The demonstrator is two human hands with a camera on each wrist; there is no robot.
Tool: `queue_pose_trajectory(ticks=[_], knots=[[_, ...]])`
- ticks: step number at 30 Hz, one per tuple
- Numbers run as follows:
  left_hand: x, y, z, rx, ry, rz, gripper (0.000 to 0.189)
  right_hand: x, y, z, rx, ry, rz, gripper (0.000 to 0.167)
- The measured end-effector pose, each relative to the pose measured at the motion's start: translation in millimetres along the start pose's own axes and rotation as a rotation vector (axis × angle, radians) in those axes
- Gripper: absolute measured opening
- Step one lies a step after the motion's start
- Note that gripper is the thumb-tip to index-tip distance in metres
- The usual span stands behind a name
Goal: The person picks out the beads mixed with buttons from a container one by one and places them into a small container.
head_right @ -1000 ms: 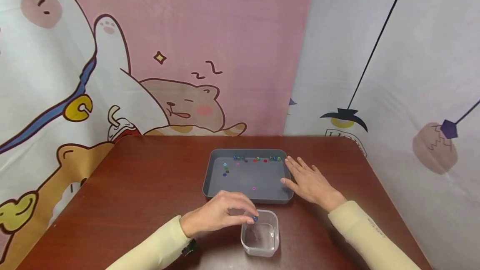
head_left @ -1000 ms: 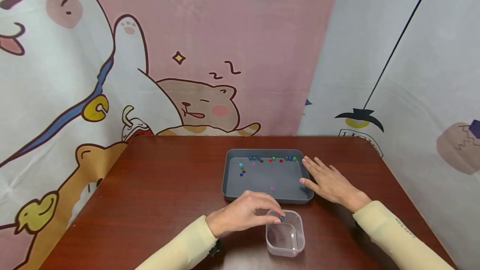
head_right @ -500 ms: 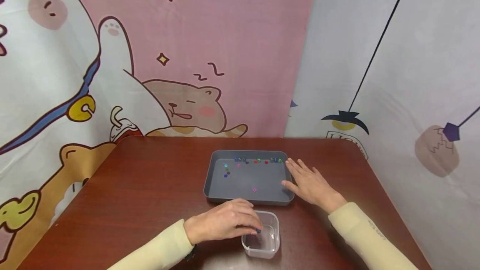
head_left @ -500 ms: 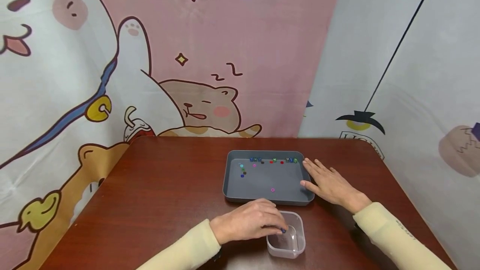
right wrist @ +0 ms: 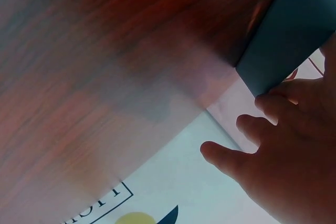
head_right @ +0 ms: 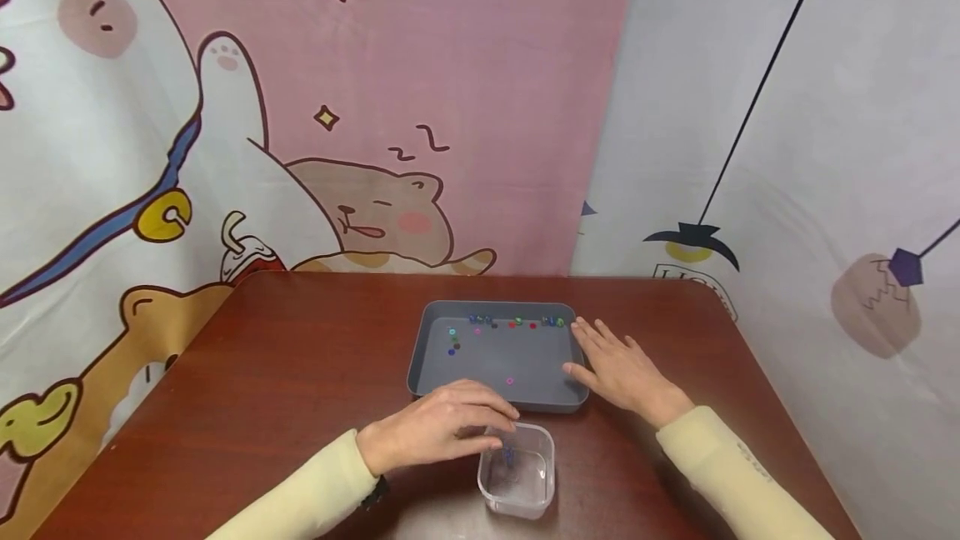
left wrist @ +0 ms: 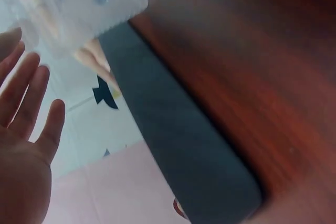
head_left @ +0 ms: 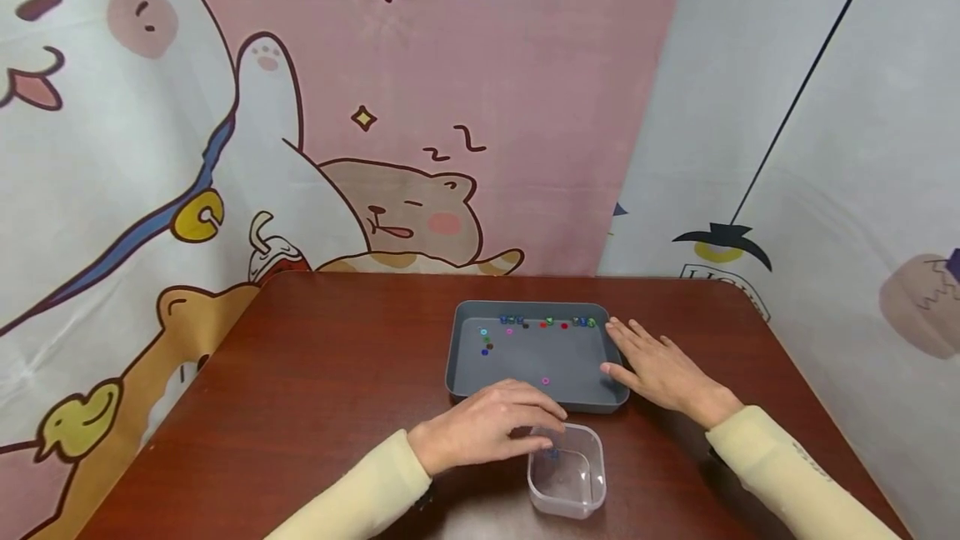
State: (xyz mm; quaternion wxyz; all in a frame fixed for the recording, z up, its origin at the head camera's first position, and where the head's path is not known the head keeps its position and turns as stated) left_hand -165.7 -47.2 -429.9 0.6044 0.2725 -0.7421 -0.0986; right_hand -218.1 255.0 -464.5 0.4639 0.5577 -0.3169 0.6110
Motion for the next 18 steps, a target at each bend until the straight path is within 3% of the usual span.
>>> queue_pose_trajectory(ticks=[6, 13, 18], knots=[[18.7, 2.5, 21.3, 0.129, -0.047, -0.101, 0.031, 2, 0.0, 2, 0.004, 0.000, -0.002, 0.080], [33.0, 6.0, 55.0, 0.345, -0.091, -0.100, 0.050, 2, -0.7, 2, 0.013, 0.004, -0.002, 0.079], [33.6, 8.7, 75.9, 0.460, -0.109, -0.103, 0.060, 1, -0.7, 1, 0.020, 0.009, -0.006, 0.080]])
Point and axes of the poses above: each hand's wrist, its own y-axis towards the middle knuckle, its own x-axis out of the back of the hand, z = x × y, the point moved 2 cm from there along y, towards the middle knuckle, and after that the axes turned 5 degrees about -z, right-handed, at the moved point
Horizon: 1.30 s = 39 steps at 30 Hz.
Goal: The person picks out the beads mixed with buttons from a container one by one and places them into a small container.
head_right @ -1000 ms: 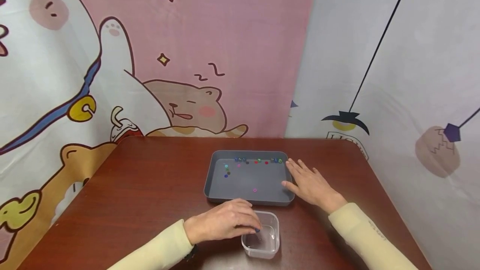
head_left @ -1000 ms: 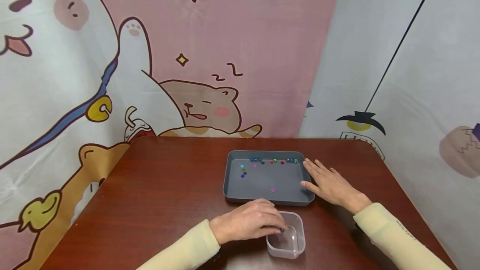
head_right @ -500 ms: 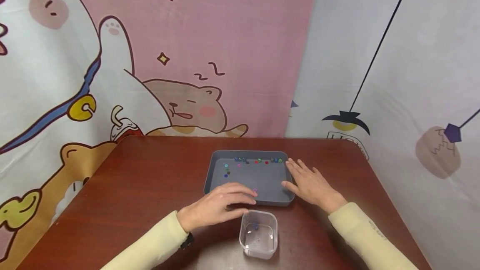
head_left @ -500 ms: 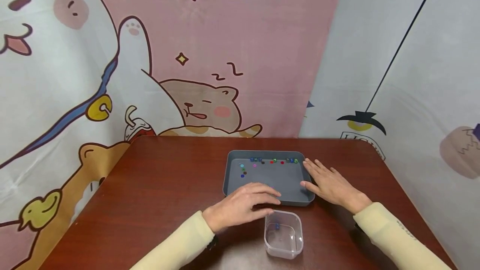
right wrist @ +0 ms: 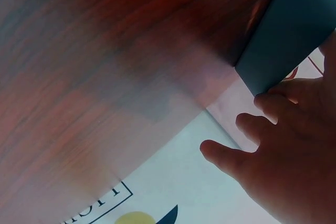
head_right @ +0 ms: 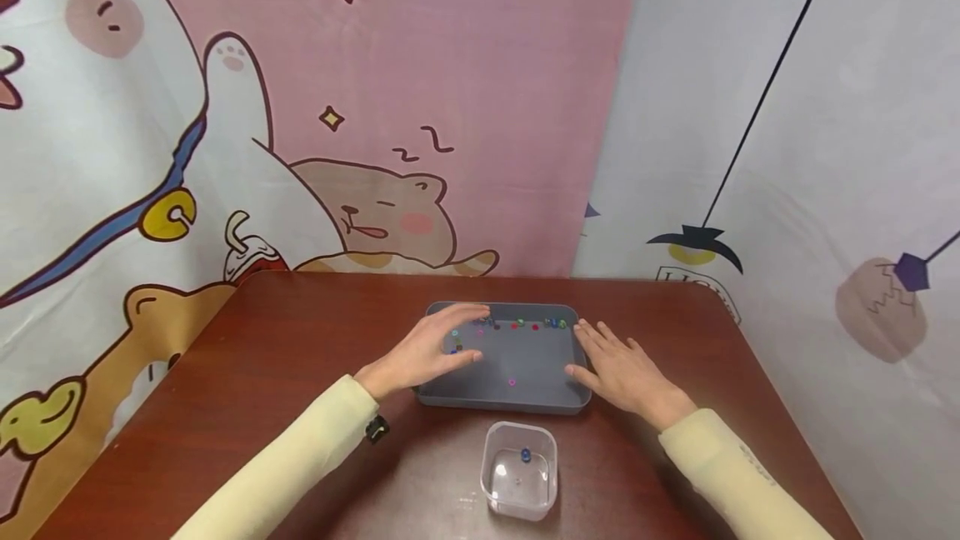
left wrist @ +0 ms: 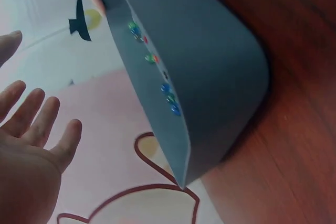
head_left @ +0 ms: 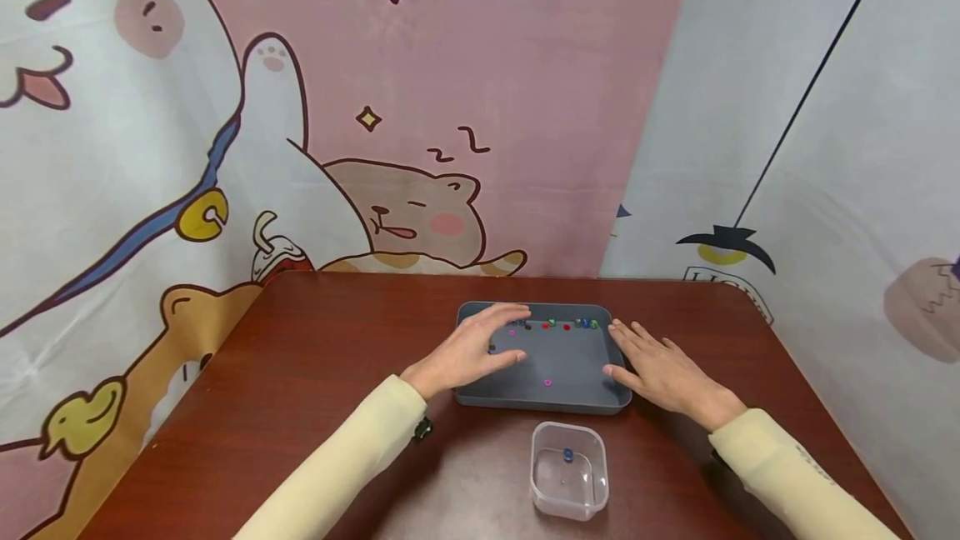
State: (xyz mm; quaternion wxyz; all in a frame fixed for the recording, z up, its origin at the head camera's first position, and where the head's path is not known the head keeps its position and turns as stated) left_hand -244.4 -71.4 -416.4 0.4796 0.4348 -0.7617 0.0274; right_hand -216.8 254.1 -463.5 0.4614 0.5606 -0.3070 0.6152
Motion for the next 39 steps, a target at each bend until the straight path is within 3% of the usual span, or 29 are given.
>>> queue_pose_trajectory(ticks=[6, 11, 19, 32, 39], knots=[[-3.9, 12.2, 21.2, 0.103, 0.055, 0.021, 0.058, 1, 0.1, -1, -0.006, -0.001, 0.003, 0.081], [-8.1, 21.5, 38.0, 0.148, 0.079, 0.065, 0.053, 1, -0.2, 0, -0.001, 0.001, 0.003, 0.081], [-14.8, 35.0, 59.8, 0.201, -0.008, 0.078, 0.046, 1, -1.3, -2, -0.003, 0.013, 0.018, 0.080], [-23.7, 38.3, 79.9, 0.289, -0.101, 0.073, 0.046, 0, -1.9, 0, -0.006, 0.025, 0.012, 0.080], [-25.4, 39.2, 86.5, 0.302, -0.029, 0.118, 0.044, 0, -1.3, -1, -0.010, 0.032, 0.014, 0.081]])
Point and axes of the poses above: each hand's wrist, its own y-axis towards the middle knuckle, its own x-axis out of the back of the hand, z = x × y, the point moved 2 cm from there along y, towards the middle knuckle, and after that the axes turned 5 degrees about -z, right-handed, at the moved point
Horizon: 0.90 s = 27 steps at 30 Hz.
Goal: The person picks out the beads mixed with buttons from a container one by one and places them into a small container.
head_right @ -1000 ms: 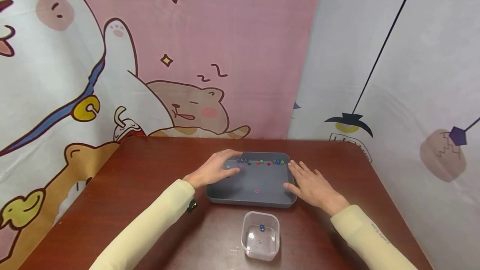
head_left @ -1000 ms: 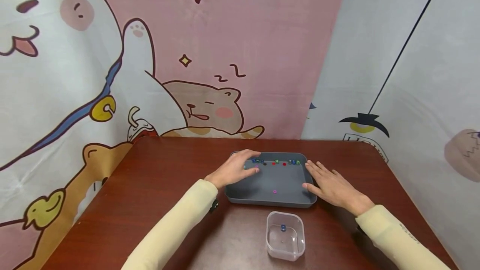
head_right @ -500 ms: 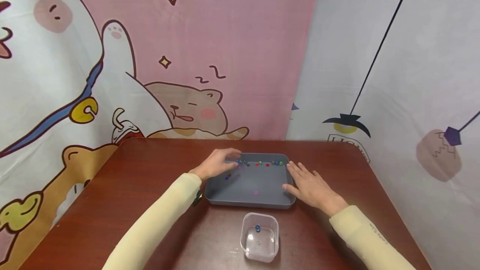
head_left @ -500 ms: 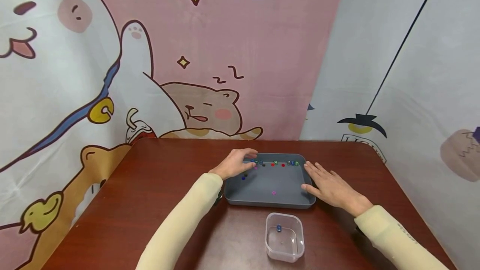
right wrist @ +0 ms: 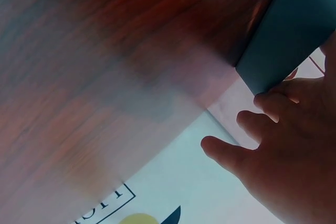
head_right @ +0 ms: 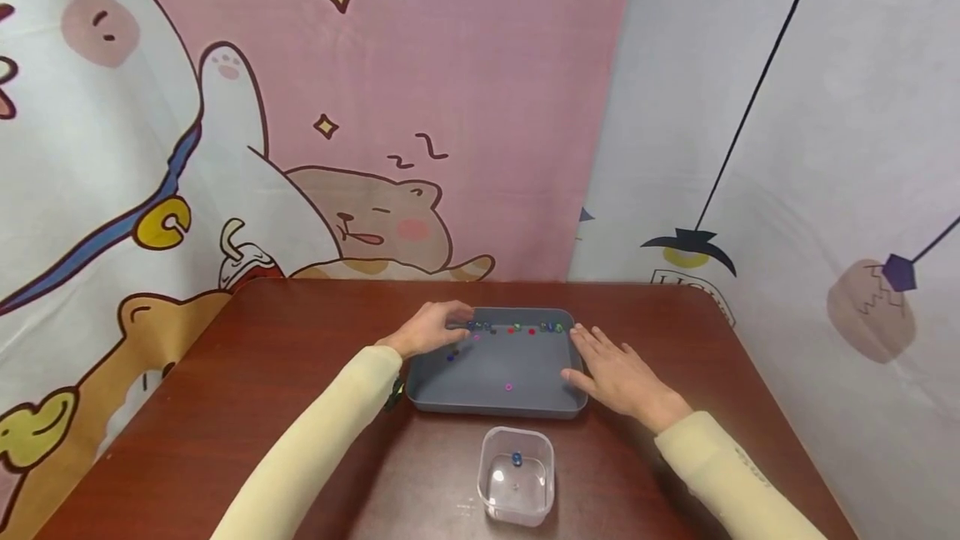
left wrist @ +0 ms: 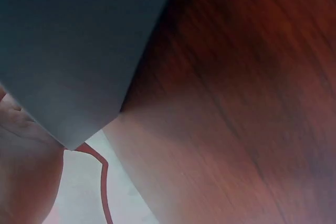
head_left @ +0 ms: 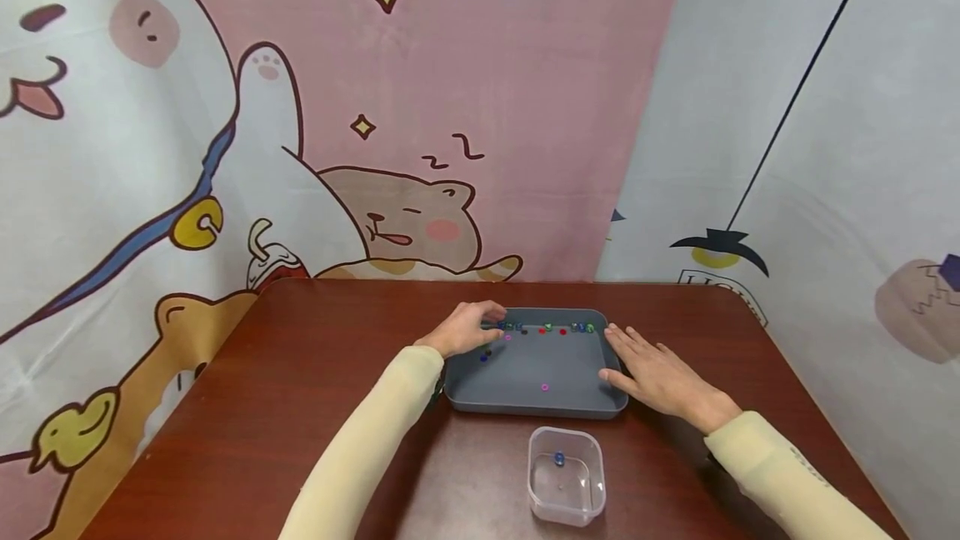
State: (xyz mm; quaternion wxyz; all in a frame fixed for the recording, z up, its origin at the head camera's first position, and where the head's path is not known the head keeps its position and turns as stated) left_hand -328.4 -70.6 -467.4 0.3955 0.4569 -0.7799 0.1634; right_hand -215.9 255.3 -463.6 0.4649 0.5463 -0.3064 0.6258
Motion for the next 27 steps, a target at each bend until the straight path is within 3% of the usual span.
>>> queue_pose_trajectory(ticks=[27], knots=[[-5.2, 6.1, 3.6, -0.051, 0.127, 0.050, 0.035, 2.2, -1.7, 1.7, -0.003, 0.015, 0.003, 0.081]])
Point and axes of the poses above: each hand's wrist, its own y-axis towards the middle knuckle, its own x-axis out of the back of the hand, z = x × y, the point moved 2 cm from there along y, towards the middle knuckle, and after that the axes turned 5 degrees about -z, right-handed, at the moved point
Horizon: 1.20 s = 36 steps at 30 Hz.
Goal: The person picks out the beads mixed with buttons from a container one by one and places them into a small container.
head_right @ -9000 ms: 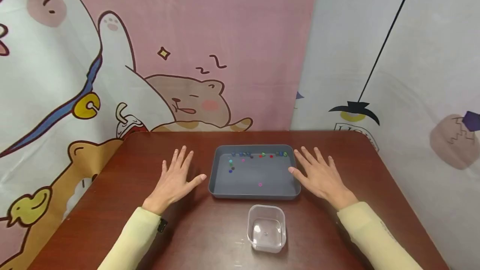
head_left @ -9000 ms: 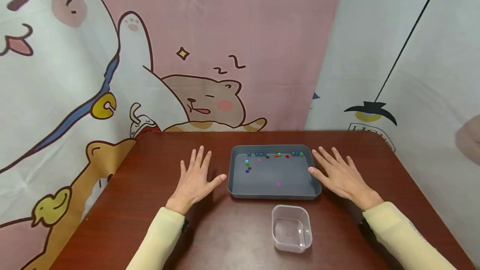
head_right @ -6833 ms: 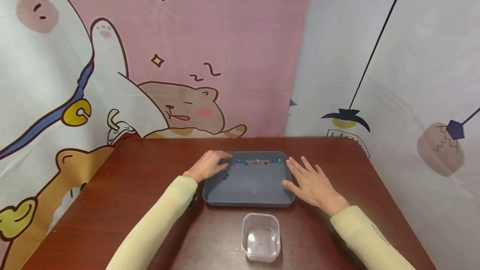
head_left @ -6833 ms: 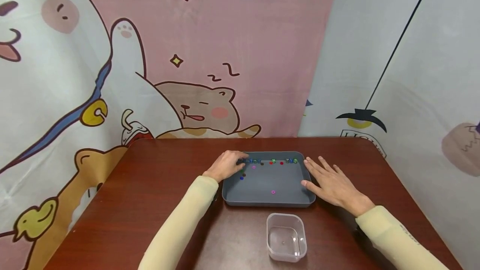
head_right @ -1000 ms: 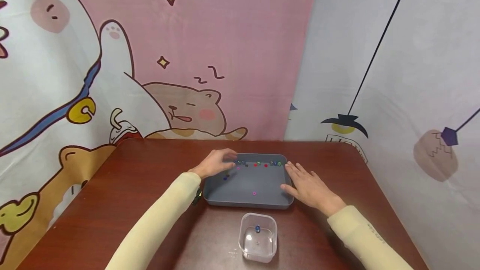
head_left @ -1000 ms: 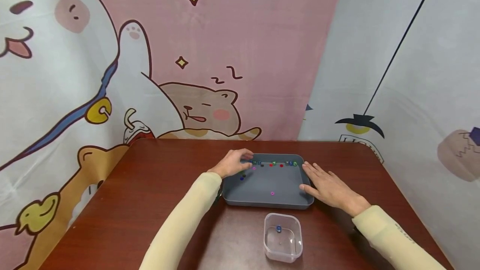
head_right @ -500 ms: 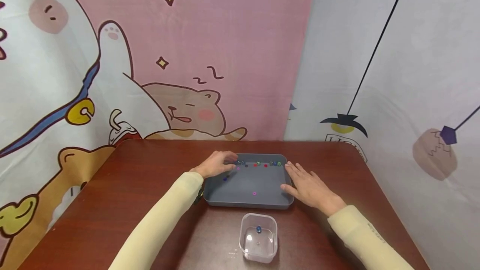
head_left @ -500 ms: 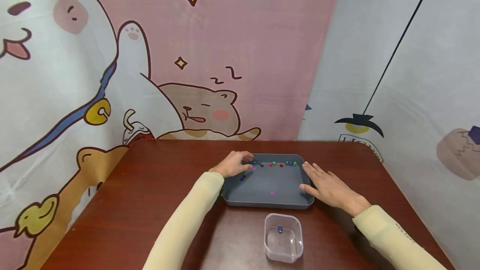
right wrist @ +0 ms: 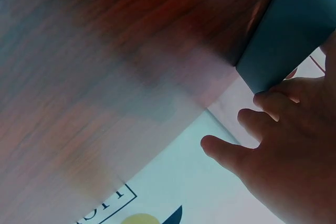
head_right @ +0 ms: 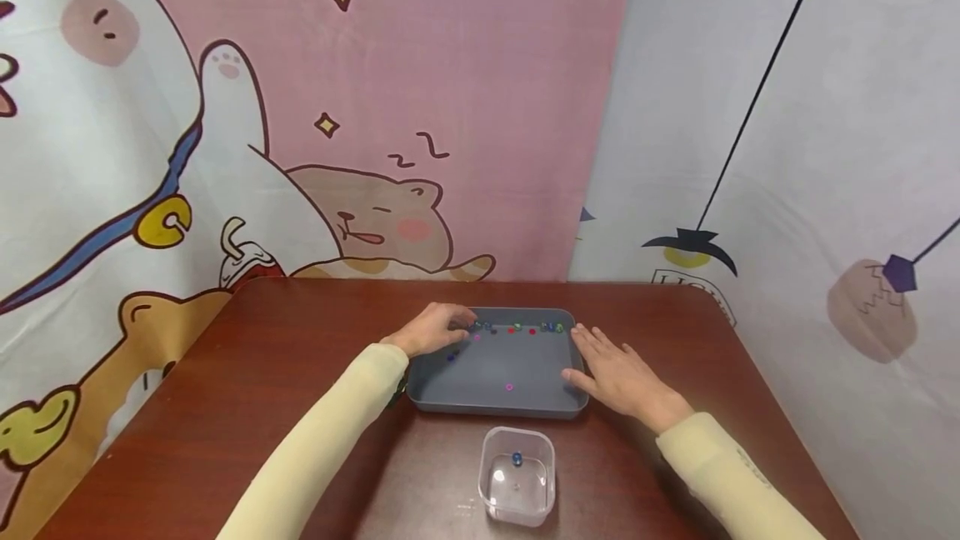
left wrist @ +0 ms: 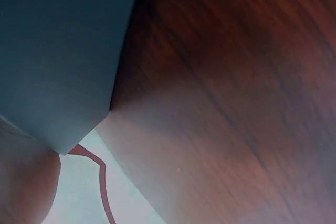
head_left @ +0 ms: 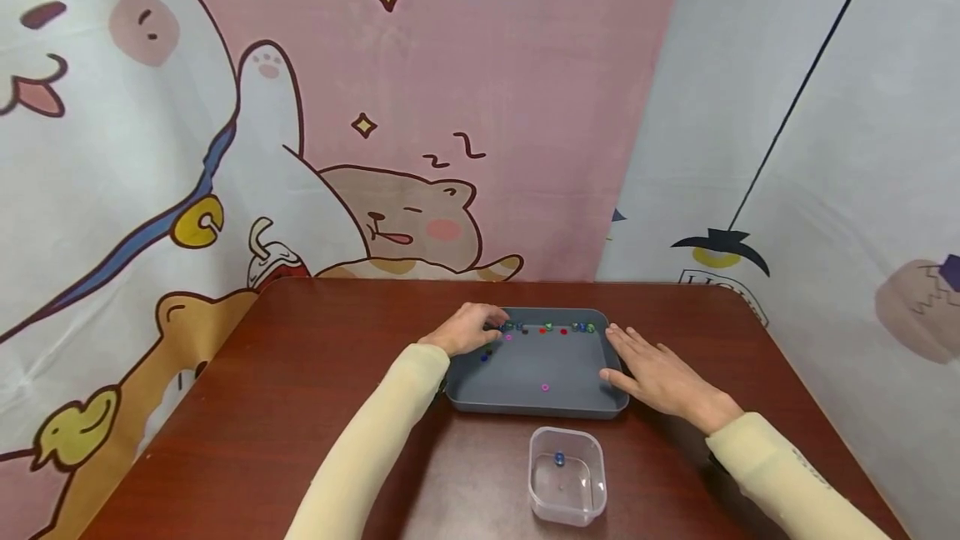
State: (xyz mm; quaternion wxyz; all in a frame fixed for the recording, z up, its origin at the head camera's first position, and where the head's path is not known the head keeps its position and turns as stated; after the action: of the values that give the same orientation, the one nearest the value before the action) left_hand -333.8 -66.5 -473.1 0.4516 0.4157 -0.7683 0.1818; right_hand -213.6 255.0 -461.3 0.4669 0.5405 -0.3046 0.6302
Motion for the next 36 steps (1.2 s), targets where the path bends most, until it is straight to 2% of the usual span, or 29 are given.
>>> queue_pose_trajectory(ticks=[17, 36], knots=[[-3.6, -1.1, -1.8, 0.005, 0.068, 0.022, 0.029, -0.6, -0.3, -0.6, -0.004, 0.003, 0.012, 0.082], [-6.7, -1.4, -1.8, -0.001, 0.110, -0.012, 0.020, -1.3, 0.8, -1.2, 0.004, 0.002, 0.004, 0.082]])
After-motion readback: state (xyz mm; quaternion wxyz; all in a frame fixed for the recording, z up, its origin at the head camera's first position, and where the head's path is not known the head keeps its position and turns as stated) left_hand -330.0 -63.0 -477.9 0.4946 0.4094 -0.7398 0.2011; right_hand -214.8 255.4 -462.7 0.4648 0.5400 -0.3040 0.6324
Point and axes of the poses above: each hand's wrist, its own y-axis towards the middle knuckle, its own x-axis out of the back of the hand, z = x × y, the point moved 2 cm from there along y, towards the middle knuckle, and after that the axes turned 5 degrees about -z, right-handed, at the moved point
